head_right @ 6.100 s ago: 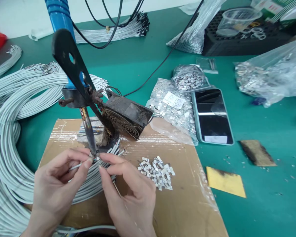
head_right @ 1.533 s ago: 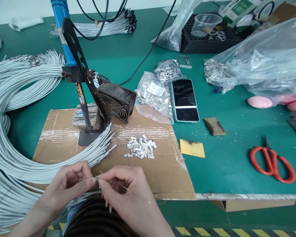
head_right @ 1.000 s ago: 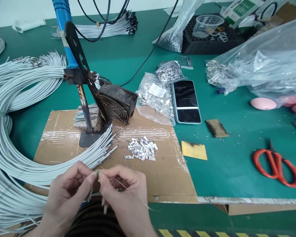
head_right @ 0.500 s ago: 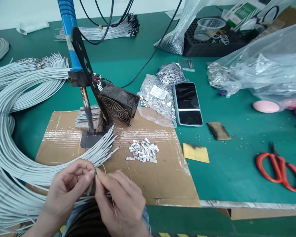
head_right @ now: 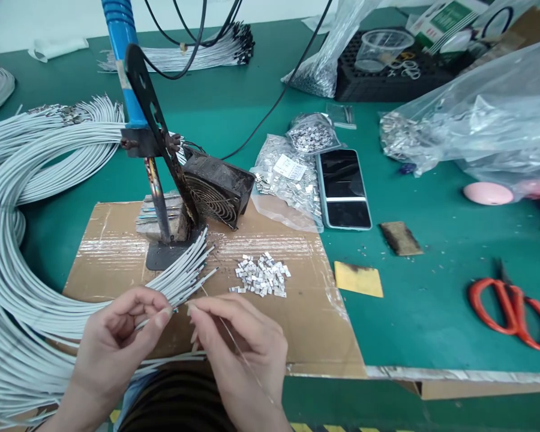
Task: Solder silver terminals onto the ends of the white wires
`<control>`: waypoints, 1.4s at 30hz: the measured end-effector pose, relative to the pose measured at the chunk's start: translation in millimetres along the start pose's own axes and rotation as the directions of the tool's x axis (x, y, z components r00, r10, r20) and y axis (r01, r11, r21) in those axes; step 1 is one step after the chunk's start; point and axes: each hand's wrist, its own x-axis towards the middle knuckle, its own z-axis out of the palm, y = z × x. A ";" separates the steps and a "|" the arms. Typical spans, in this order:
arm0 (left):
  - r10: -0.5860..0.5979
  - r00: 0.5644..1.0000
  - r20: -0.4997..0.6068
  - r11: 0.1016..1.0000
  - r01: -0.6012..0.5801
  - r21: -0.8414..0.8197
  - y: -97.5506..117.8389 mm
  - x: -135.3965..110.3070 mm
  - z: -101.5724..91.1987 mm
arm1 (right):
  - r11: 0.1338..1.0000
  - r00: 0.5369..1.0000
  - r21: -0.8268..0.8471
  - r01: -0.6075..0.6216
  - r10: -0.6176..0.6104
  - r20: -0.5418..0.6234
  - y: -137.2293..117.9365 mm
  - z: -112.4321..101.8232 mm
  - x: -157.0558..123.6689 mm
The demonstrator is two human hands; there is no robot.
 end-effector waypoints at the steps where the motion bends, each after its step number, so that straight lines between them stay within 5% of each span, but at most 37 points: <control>1: 0.004 1.000 -0.008 1.000 -0.004 0.008 0.3 0.0 0.7 | 1.000 0.999 -0.010 0.027 -0.027 0.018 0.0 0.7 1.0; 7: -0.003 1.000 -0.006 1.000 0.003 0.004 7.8 0.2 3.6 | 0.983 0.981 -0.073 0.169 -0.161 0.105 6.7 4.2 4.3; 14: -0.117 0.993 -0.032 0.992 0.116 -0.041 20.6 -1.6 7.3 | 1.000 0.999 -0.011 0.003 -0.003 0.046 2.0 4.2 6.3; 25: -0.063 0.998 -0.019 0.991 0.060 -0.122 21.1 1.1 8.2 | 0.999 0.985 -0.034 0.023 -0.017 0.172 3.6 -1.9 12.8; 42: 0.044 0.999 0.001 0.990 -0.044 -0.134 13.5 5.7 5.8 | 0.998 0.979 -0.021 0.060 -0.054 0.199 10.0 -2.6 17.0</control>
